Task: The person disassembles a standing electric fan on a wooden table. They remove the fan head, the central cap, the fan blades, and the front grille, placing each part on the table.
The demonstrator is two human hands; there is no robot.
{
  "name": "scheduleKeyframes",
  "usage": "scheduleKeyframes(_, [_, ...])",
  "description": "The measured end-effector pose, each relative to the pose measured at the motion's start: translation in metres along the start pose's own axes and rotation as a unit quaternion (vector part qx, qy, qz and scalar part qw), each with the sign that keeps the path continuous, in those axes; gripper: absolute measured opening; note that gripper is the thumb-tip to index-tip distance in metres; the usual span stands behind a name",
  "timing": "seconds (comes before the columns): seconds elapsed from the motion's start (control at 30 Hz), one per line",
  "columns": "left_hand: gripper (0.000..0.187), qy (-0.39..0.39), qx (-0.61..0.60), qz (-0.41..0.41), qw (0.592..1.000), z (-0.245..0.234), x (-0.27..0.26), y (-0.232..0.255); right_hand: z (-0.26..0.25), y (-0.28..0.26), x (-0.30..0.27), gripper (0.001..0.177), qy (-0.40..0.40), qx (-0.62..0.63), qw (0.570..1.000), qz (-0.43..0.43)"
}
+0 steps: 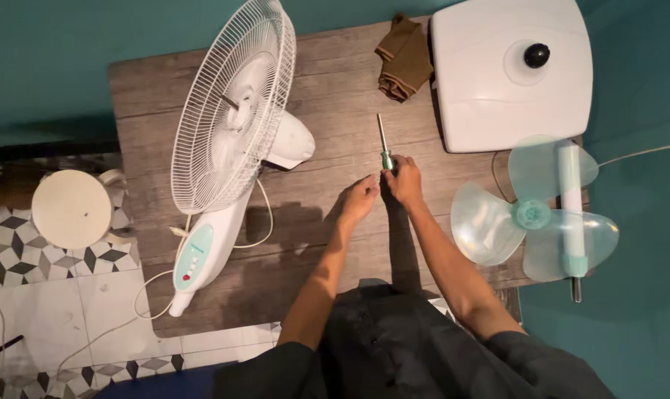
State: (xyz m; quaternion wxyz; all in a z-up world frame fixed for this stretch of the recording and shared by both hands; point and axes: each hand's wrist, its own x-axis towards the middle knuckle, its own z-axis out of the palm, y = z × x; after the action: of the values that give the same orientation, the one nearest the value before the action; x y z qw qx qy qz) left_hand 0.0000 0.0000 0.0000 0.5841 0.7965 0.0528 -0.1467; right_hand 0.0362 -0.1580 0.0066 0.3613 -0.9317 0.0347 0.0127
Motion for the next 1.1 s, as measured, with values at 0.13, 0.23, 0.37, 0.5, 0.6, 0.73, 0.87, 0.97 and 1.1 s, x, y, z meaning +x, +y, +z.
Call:
scheduleKeyframes(0.13, [0.043, -0.013, -0.053, 0.007, 0.998, -0.040, -0.007, -0.015, -0.005, -0.011, 0.000, 0.045, 0.003, -0.011, 1.000, 0.001])
scheduleKeyframes(0.23, [0.019, 0.051, -0.062, -0.032, 0.996, -0.081, -0.022, -0.024, -0.006, -0.011, -0.003, 0.045, 0.021, -0.018, 0.999, -0.018])
scheduleKeyframes(0.37, [0.019, 0.218, -0.025, 0.136, 0.966, -0.160, -0.058, -0.034, -0.005, -0.012, -0.002, 0.049, 0.066, -0.076, 0.994, -0.035])
scheduleKeyframes(0.5, [0.023, 0.225, -0.053, 0.040, 0.972, -0.257, -0.094, -0.008, 0.000, -0.025, -0.006, 0.048, 0.123, -0.116, 0.983, -0.071])
scheduleKeyframes(0.6, [0.029, 0.116, -0.207, -0.201, 0.950, -0.317, -0.117, 0.011, -0.005, -0.069, -0.005, 0.049, 0.143, -0.115, 0.980, -0.079])
scheduleKeyframes(0.73, [0.035, 0.110, -0.255, -0.287, 0.917, -0.358, -0.112, -0.003, -0.018, -0.156, 0.000, 0.052, 0.145, -0.040, 0.983, -0.101])
scheduleKeyframes(0.87, [0.042, 0.119, -0.280, -0.262, 0.916, -0.385, -0.109, -0.017, -0.028, -0.251, 0.001, 0.053, 0.138, 0.050, 0.983, -0.108])
scheduleKeyframes(0.97, [0.046, 0.099, -0.247, -0.277, 0.923, -0.383, -0.108, -0.010, -0.034, -0.307, -0.009, 0.055, 0.135, 0.039, 0.967, -0.214])
scheduleKeyframes(1.1, [0.064, 0.089, -0.272, -0.284, 0.915, -0.387, -0.108, -0.005, -0.032, -0.348, -0.029, 0.051, 0.097, -0.021, 0.953, -0.286])
